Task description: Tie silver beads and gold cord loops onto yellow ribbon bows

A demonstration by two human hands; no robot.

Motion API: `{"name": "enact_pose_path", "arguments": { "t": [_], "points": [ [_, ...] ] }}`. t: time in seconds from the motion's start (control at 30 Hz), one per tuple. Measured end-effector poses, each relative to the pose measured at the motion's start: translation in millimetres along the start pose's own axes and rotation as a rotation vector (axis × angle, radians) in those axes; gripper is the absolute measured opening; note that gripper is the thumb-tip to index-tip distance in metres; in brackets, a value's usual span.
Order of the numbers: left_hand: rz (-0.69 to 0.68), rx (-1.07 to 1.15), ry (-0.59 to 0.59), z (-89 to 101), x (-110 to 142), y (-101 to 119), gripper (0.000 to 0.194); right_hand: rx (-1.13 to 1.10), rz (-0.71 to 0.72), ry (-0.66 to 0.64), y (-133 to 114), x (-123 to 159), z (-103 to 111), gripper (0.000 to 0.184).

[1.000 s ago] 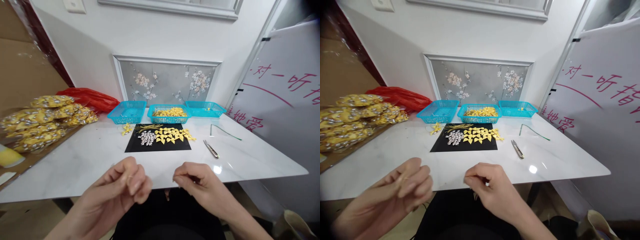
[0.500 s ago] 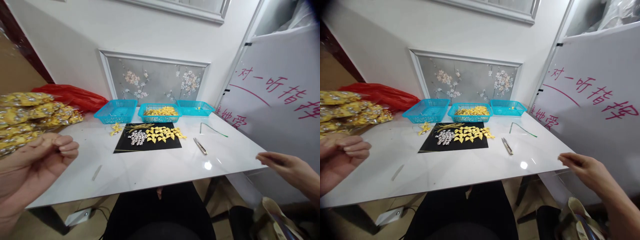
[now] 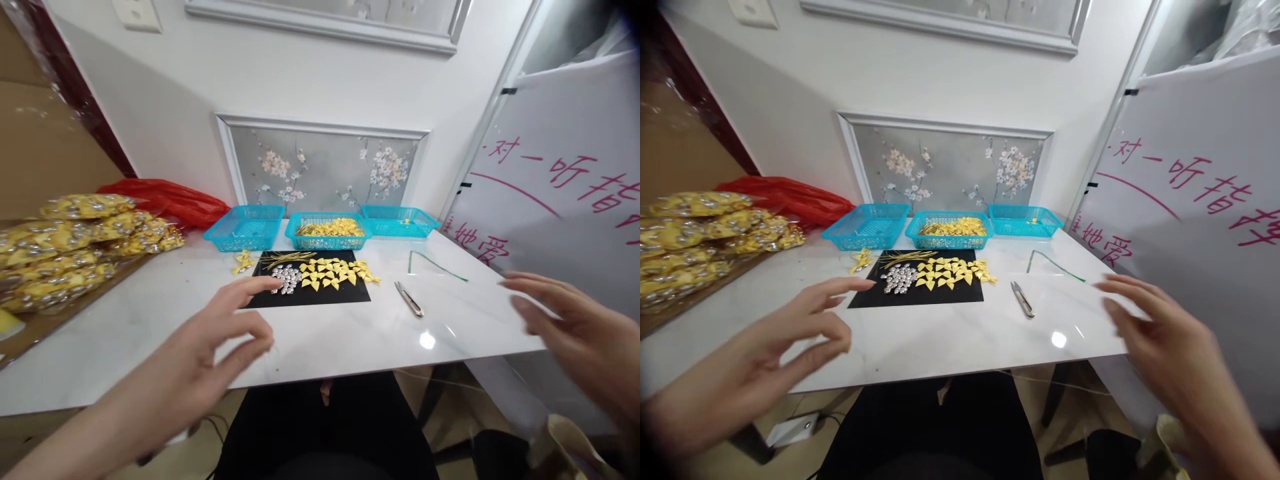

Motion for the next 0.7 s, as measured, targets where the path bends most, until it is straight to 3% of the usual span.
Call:
{"name": "enact_pose_path", "arguments": {
  "t": [0.07,0.13,0.17,0.23,0.3,0.43,0.57,0.7],
  "points": [
    [-0.147,-0.124,-0.040,-13.2,1.9,22.2,0.022,-0.488,0.088,-0.219,-88.5,19.9,-24.2,0.021],
    [-0.218,-0.171,-0.065,-18.9,7.1,30.7,0.025,-0.907,0.143,-0.571,-157.9,41.1,-50.6,0.017],
    [-0.210,-0.169,-0.068,-19.6,10.5,30.5,0.025,-1.050,0.126,-0.716,-181.7,50.5,-63.0,0.018],
    [-0.129,-0.121,-0.071,-19.0,18.7,23.6,0.022,-1.201,0.109,-0.882,-208.5,65.0,-83.6,0.018],
    [-0.014,-0.030,-0.064,-18.5,28.3,12.9,0.019,-1.150,0.137,-0.930,-215.2,73.3,-97.0,0.019],
    [0.162,0.149,-0.047,-24.7,45.2,-4.4,0.022,-0.846,0.278,-0.720,-210.5,77.8,-104.1,0.014],
    [0.224,0.206,-0.062,-34.4,51.7,-9.1,0.029,-0.723,0.440,-0.600,-211.4,82.9,-105.9,0.019],
    [0.253,0.237,-0.009,-31.3,56.9,-14.1,0.028,-0.713,0.412,-0.568,-212.9,85.6,-109.2,0.021]
  ]
}}
Point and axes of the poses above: each hand's wrist, its own x-axis away from the middle knuckle, its own z-axis out of the back of the hand, y = z × x, the point moved 1 cm from there along -x, towards the middle knuckle, and after that the axes turned 7 degrees about x, right-handed, at the moved point
